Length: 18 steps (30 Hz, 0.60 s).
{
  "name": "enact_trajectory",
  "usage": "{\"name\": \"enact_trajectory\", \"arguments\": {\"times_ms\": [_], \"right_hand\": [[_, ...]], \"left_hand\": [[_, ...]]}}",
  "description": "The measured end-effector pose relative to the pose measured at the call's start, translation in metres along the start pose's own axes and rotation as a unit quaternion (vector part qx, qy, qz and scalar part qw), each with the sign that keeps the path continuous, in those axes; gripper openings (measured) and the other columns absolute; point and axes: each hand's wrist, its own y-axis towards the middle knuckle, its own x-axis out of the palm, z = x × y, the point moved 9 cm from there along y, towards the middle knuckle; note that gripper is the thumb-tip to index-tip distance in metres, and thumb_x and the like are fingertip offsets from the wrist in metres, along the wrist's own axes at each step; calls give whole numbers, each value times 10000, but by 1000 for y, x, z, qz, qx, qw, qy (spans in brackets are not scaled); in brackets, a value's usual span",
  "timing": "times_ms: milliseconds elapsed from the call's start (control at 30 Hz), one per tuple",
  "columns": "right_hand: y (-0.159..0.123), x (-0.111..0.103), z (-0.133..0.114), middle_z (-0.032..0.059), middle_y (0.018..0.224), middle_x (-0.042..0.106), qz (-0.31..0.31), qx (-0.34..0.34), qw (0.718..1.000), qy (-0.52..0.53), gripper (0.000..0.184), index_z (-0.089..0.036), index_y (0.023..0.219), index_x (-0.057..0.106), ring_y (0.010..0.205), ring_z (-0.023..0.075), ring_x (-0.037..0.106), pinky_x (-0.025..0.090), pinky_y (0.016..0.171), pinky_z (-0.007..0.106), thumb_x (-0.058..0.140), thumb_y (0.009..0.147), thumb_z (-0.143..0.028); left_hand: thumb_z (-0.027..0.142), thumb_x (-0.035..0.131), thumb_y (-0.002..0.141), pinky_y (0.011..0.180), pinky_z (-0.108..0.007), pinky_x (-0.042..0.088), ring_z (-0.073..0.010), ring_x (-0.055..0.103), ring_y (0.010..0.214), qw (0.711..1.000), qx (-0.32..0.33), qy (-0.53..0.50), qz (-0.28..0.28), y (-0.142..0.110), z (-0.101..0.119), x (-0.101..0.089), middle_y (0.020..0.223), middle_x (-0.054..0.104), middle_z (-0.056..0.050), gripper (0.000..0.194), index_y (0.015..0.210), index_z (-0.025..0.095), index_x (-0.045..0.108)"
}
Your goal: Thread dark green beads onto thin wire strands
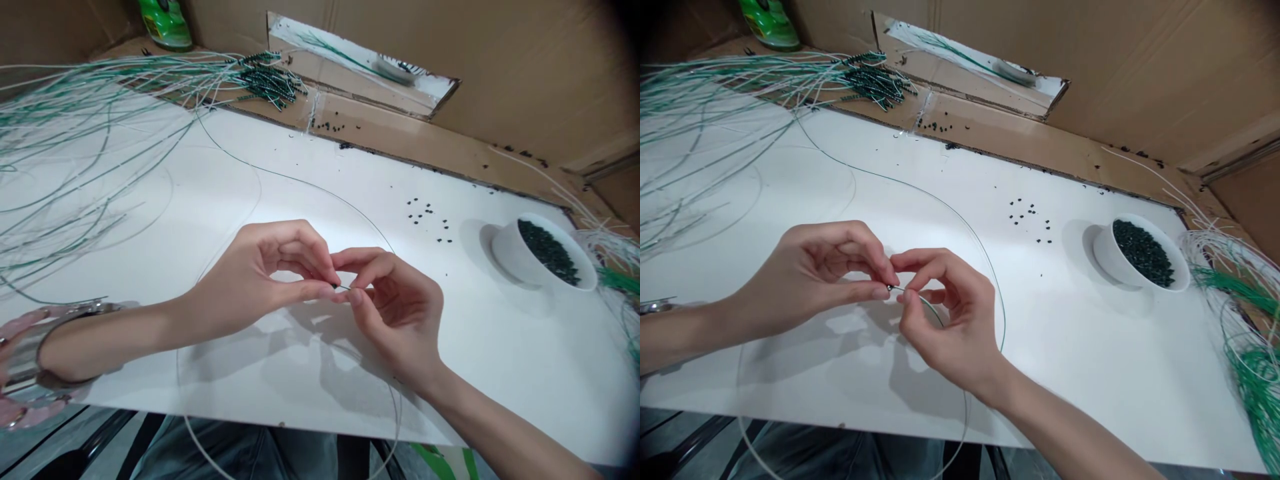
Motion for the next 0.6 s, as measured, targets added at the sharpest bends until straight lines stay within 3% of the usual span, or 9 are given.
{"name": "enact_trajectory", "arguments": {"times_ms": [233, 600], "right_hand": [[0, 3, -4, 31, 992, 672, -12, -7, 1000, -4, 136, -178, 713, 597, 926, 142, 653, 553, 643, 193, 624, 741, -48], [-3, 3, -13, 3, 940, 679, 16, -34, 999, -17, 145, -181, 708, 597, 898, 105, 649, 541, 626, 152, 642, 726, -45]], "left_hand": [[99, 736, 709, 690, -103, 560, -66, 681, 700, 1000, 11, -13, 12, 0, 2, -2, 741, 680, 62, 147, 771, 210, 661], [84, 733, 705, 607, -85, 541, -64, 693, 644, 984, -90, -152, 23, -1, -13, 0, 705, 726, 69, 146, 700, 195, 639]]}}
